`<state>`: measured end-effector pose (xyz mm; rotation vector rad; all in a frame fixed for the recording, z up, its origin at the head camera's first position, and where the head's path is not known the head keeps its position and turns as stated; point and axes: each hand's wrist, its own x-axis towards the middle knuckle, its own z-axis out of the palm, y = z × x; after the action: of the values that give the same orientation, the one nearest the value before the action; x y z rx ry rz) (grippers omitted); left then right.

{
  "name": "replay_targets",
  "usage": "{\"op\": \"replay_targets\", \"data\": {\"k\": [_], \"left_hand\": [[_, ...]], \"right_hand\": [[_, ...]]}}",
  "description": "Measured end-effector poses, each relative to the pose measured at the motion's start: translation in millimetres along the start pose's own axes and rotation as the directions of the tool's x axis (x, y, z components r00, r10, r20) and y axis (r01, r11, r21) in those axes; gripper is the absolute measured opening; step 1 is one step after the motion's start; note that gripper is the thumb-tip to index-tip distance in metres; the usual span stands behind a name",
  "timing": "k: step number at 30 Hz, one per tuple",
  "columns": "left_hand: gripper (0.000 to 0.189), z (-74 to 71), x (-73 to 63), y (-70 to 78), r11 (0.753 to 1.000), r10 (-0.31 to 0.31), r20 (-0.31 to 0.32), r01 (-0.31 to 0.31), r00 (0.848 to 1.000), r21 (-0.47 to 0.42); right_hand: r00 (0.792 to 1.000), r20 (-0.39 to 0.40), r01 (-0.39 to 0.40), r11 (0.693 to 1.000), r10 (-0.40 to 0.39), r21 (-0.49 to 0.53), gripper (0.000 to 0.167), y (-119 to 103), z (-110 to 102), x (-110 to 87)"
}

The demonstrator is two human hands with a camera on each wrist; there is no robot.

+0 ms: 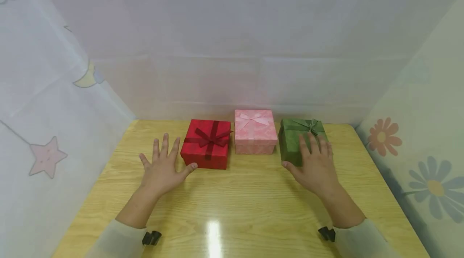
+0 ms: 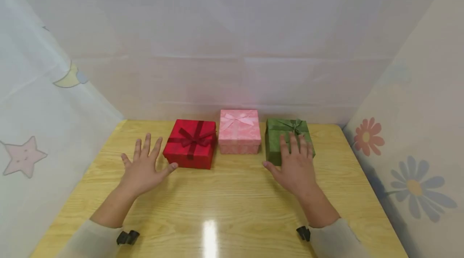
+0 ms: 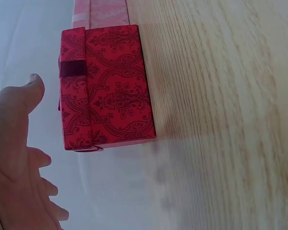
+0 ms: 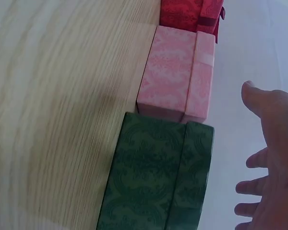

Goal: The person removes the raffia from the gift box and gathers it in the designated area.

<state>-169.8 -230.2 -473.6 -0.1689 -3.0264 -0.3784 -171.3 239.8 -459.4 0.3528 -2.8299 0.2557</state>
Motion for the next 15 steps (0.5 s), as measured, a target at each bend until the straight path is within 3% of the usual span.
{"op": "replay_targets", "data": {"k": [5, 15], "left_hand": [[0.108, -0.1, 0.7, -0.9, 0.996, 0.022, -0.011, -0.023, 1.000, -0.085], [0.103, 4.3, 5.4, -5.9, 0.976, 0.024, -0.062, -0.037, 0.998, -0.215]], "right_hand": [[0.999, -0.041, 0.031, 1.000, -0.031, 0.000, 0.103, -11, 2, 5.4], [0.999, -0.024, 0.041, 0.989, -0.038, 0.140, 0.102, -40, 5, 12.2]]}}
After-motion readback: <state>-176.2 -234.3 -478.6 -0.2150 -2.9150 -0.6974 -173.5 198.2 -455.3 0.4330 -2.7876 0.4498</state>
